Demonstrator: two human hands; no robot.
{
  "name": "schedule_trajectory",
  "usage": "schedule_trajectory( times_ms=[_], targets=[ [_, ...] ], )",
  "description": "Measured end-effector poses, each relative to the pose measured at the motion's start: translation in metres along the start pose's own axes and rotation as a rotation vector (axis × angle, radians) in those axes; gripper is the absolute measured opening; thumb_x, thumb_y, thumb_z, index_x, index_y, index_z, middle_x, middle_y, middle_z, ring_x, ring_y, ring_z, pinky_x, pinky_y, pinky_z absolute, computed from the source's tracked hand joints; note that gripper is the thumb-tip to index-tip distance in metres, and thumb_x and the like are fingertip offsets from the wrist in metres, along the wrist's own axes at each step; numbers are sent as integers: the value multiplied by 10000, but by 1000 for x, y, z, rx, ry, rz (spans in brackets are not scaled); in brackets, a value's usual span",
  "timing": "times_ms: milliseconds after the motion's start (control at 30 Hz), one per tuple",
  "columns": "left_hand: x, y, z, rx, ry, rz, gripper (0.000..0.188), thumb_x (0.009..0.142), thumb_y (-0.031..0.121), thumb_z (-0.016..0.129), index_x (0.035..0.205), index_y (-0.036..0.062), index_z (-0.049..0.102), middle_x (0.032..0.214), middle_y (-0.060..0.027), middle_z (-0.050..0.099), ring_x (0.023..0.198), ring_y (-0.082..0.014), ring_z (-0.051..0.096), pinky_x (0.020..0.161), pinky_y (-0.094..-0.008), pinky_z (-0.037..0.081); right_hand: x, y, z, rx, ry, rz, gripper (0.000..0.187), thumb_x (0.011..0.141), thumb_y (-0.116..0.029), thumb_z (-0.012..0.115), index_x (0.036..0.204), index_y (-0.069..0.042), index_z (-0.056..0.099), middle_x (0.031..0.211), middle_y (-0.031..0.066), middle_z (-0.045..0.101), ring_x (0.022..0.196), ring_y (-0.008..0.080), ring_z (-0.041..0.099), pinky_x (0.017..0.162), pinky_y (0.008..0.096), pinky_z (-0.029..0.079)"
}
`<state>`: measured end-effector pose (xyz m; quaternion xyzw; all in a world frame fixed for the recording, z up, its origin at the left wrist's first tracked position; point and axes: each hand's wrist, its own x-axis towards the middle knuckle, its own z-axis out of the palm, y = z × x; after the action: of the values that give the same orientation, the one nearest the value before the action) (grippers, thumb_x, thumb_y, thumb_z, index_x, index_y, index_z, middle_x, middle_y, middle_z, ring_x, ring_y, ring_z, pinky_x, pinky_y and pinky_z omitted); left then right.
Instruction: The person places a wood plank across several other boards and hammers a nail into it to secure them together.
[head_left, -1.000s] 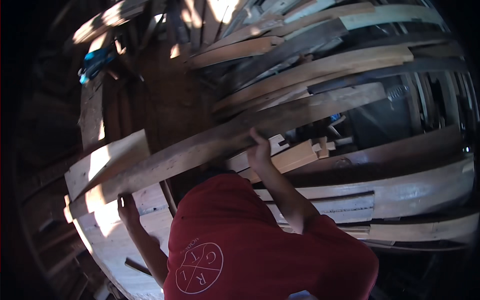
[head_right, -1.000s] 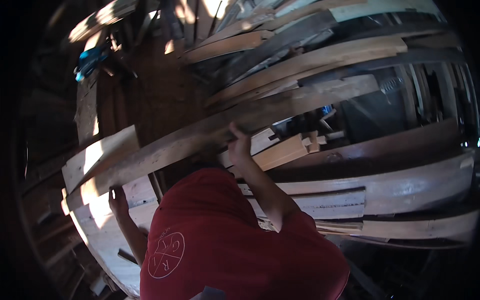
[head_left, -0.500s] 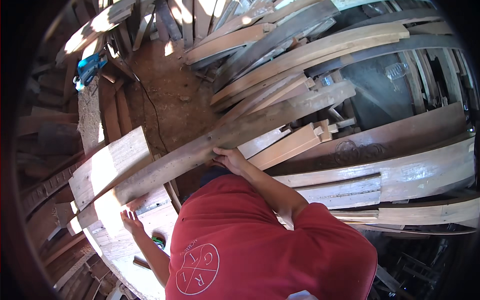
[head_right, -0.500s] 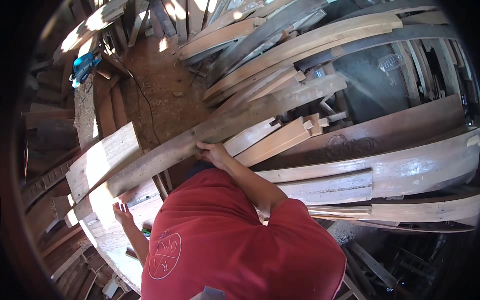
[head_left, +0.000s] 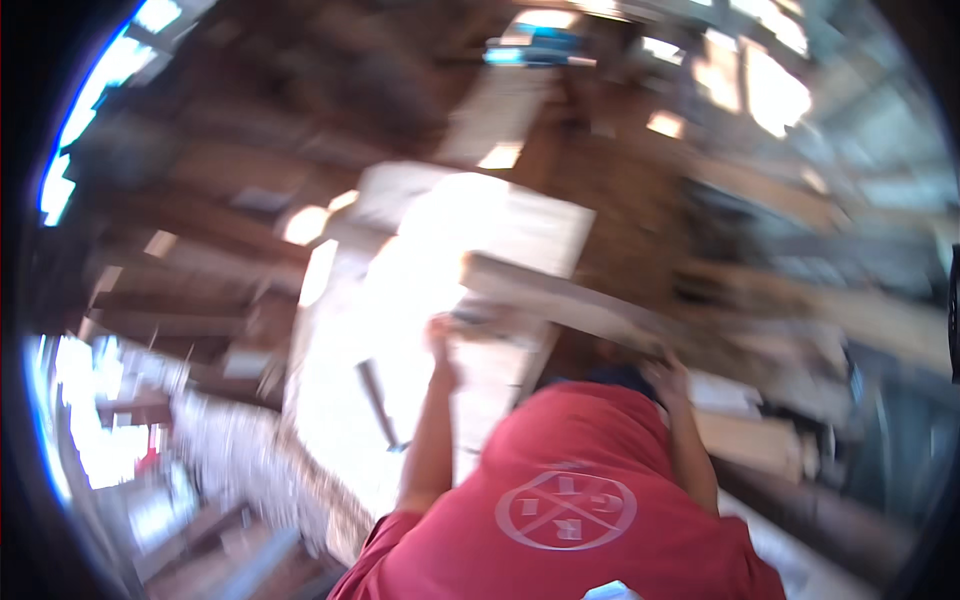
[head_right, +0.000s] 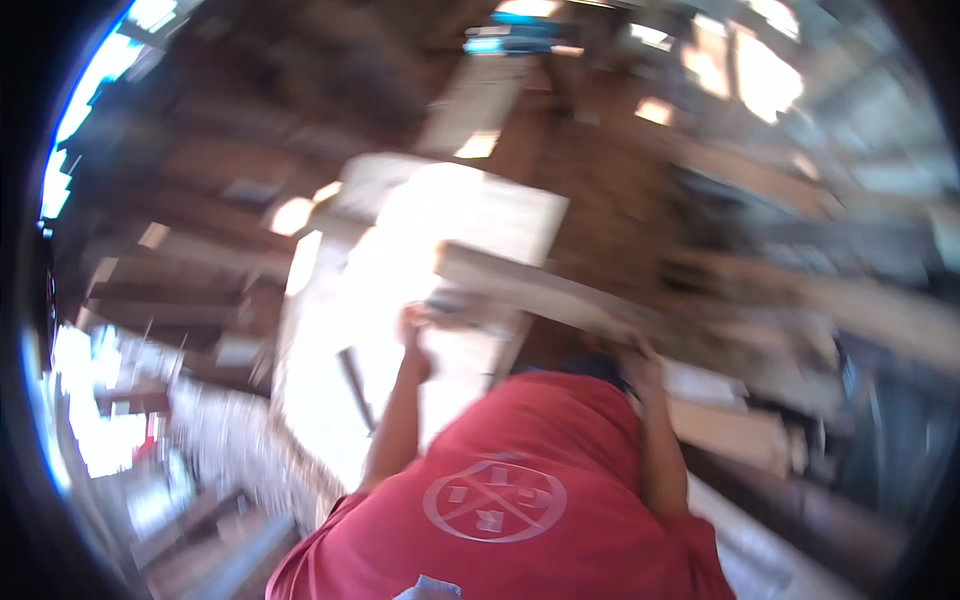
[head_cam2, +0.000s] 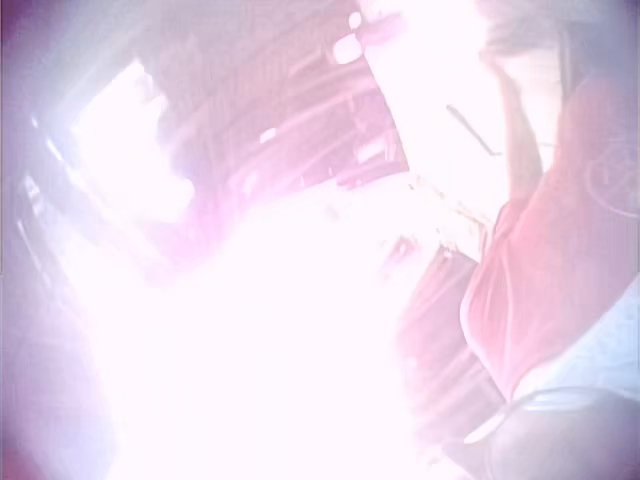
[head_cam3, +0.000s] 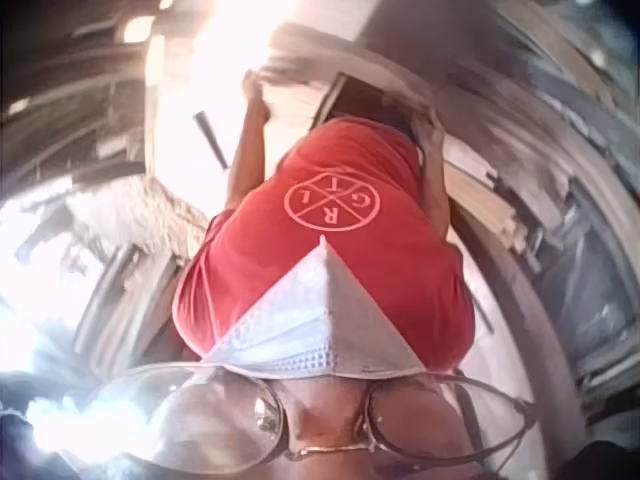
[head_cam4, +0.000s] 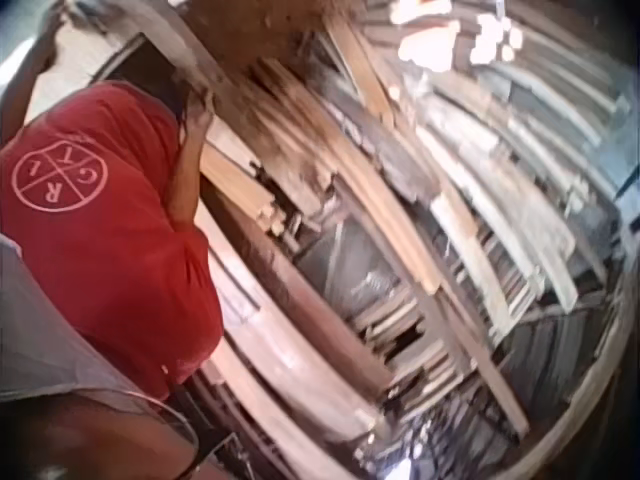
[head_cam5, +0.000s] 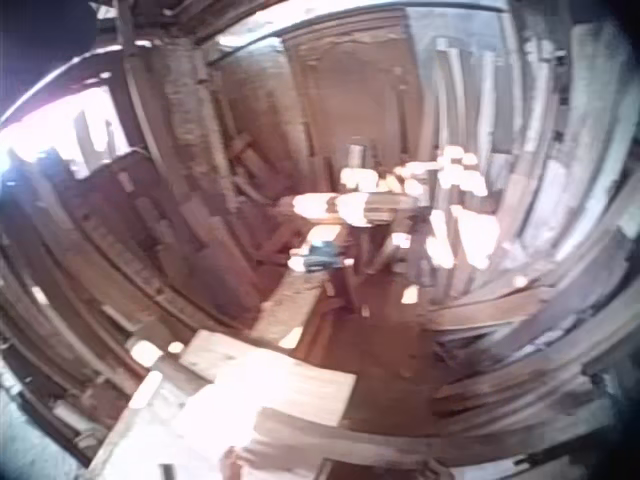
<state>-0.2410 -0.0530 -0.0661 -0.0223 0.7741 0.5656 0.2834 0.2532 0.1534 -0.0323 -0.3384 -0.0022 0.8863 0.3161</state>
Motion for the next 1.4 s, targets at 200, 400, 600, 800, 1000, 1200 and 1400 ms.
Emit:
schedule_trajectory(
  times_ms=[200, 400, 600, 800, 1000, 1200, 1400],
  targets=[
    [-59, 47, 27, 126, -5, 64, 504, 1002, 170, 608, 1468, -8, 535, 1255, -124, 646, 1080, -173, 604, 929, -304, 485, -9, -23, -22, -63, 216, -102, 357, 973, -249, 723, 1288, -103, 637, 1279, 49, 661, 1232, 207, 572, 1109, 417, 409],
    [-56, 32, 32, 552, 27, 276, 483, 964, 281, 669, 1406, 91, 623, 1419, -147, 584, 1333, -311, 507, 1179, -439, 314, -9, -34, -11, -120, 217, -40, 363, 968, -246, 741, 1275, -95, 620, 1270, 47, 629, 1244, 212, 538, 1125, 413, 401],
    [-44, 38, 64, 896, 9, 407, 671, 977, 365, 639, 1582, 181, 415, 1609, -159, 406, 1483, -428, 326, 1228, -547, 238, -7, -30, -1, -395, 245, 52, 555, 994, -311, 706, 1447, -54, 516, 1488, 121, 530, 1412, 269, 483, 1178, 430, 419],
    [-37, 47, 98, 889, -32, 377, 832, 963, 497, 642, 1658, 295, 232, 1695, -150, 261, 1556, -447, 179, 1223, -633, 182, 25, -16, 12, -796, 151, 168, 698, 978, -498, 683, 1413, 25, 531, 1341, 179, 669, 1233, 269, 648, 1150, 376, 438],
    [-36, 55, 128, 1017, 13, 273, 910, 966, 530, 638, 1676, 317, 110, 1706, -233, 153, 1577, -446, 103, 1227, -649, 143, -8, -28, 9, -185, 306, 96, 782, 952, -573, 684, 1473, -26, 483, 1448, 124, 579, 1352, 279, 520, 1149, 442, 394],
    [-3, 29, 128, 1191, -30, 252, 939, 953, 648, 577, 1679, 321, 79, 1728, -189, 136, 1580, -479, 22, 1223, -675, 133, -35, -39, 19, -277, 366, -68, 704, 989, -516, 649, 1466, -30, 474, 1446, 165, 542, 1367, 286, 483, 1132, 448, 390],
    [145, -28, 65, 1332, 178, 727, 786, 1017, 600, 508, 1645, 180, 293, 1673, -79, 335, 1454, -373, 401, 1154, -692, 254, 7, -21, 6, -266, 317, -42, 630, 962, -401, 734, 1351, 68, 574, 1276, 216, 676, 1148, 323, 675, 1083, 416, 511]
  ],
)
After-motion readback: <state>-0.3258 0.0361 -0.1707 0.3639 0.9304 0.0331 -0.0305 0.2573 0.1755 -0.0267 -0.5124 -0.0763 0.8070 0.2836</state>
